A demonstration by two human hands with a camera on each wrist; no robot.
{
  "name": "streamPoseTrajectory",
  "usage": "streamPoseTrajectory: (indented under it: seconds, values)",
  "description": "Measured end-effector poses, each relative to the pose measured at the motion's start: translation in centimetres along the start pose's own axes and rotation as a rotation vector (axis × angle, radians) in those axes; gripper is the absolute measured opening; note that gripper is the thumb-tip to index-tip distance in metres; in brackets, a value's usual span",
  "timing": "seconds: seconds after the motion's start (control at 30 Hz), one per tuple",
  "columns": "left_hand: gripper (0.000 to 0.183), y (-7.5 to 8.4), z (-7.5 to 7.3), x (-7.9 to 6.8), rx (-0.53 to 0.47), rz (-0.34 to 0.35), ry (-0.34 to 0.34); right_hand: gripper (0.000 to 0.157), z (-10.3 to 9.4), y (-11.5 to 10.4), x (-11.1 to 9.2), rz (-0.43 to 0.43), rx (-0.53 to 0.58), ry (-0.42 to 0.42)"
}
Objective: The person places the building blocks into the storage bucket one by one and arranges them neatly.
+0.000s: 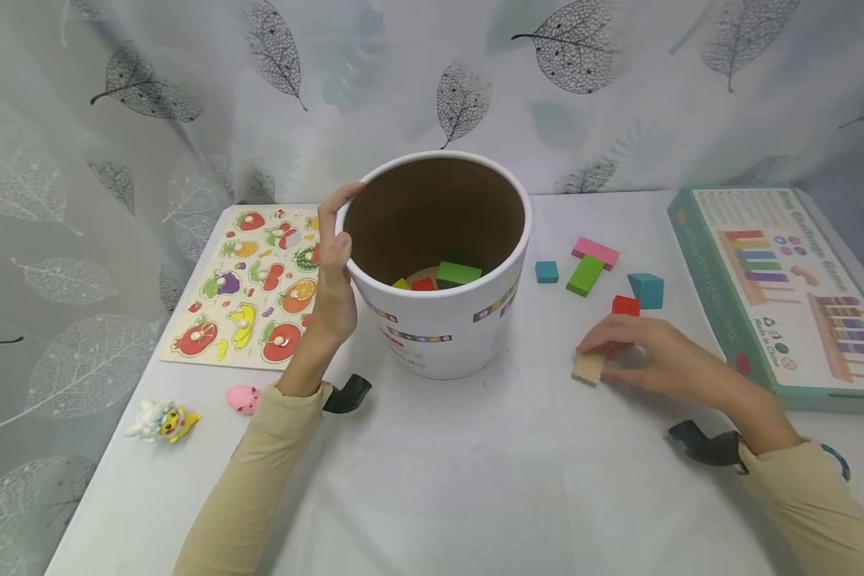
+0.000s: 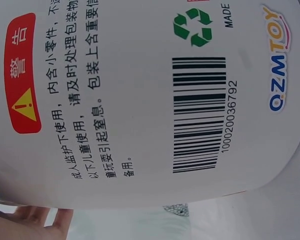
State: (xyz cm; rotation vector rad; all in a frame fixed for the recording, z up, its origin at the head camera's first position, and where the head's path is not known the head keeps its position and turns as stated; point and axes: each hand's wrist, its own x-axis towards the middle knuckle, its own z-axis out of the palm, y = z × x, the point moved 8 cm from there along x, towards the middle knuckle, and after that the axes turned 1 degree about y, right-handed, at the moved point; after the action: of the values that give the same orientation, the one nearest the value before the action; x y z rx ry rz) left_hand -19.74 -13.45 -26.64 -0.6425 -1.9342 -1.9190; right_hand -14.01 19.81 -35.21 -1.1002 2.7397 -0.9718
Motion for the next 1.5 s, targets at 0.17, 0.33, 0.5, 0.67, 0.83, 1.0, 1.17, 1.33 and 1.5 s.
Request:
streamPoseTrajectory:
  seconds: [0.17, 0.33, 0.5, 0.67, 0.83, 1.0, 1.17, 1.33, 1.5]
  values:
    - [0.068, -0.1, 0.1, 0.0, -0.011, 0.0, -0.006, 0.049, 0.5, -0.7, 1.3, -0.038, -0.018, 0.04]
    - [0.068, -0.1, 0.2, 0.0, -0.001, -0.01, -0.011, 0.044, 1.1, -0.3, 2.0, 0.034, -0.009, 0.004]
    - [0.069, -0.2, 0.1, 0.0, 0.002, -0.013, -0.013, 0.043, 1.7, 0.4, 2.1, 0.134, 0.005, -0.053]
    - [0.07, -0.2, -0.1, 0.0, 0.013, -0.015, -0.003, 0.044, 1.6, 0.6, 1.9, 0.152, -0.014, -0.055]
    - [0.07, -0.2, -0.1, 0.0, 0.023, -0.017, -0.005, 0.046, 0.1, 0.1, 2.1, 0.096, -0.021, 0.034]
    - [0.069, -0.2, 0.1, 0.0, 0.015, -0.014, -0.012, 0.053, -4.6, -1.8, 3.2, -0.008, 0.008, 0.268]
    - [0.071, -0.2, 0.0, -0.1, 0.028, -0.022, -0.004, 0.061, -9.4, -4.7, 5.3, -0.021, 0.097, 0.457]
    - [0.073, -0.2, -0.2, -0.2, 0.034, -0.022, 0.0, 0.056, -11.1, -9.3, 8.8, -0.111, 0.25, 0.538]
    - [0.071, -0.1, -0.2, -0.1, 0.023, -0.008, -0.006, 0.049, -10.8, -12.9, 11.9, -0.256, 0.451, 0.547]
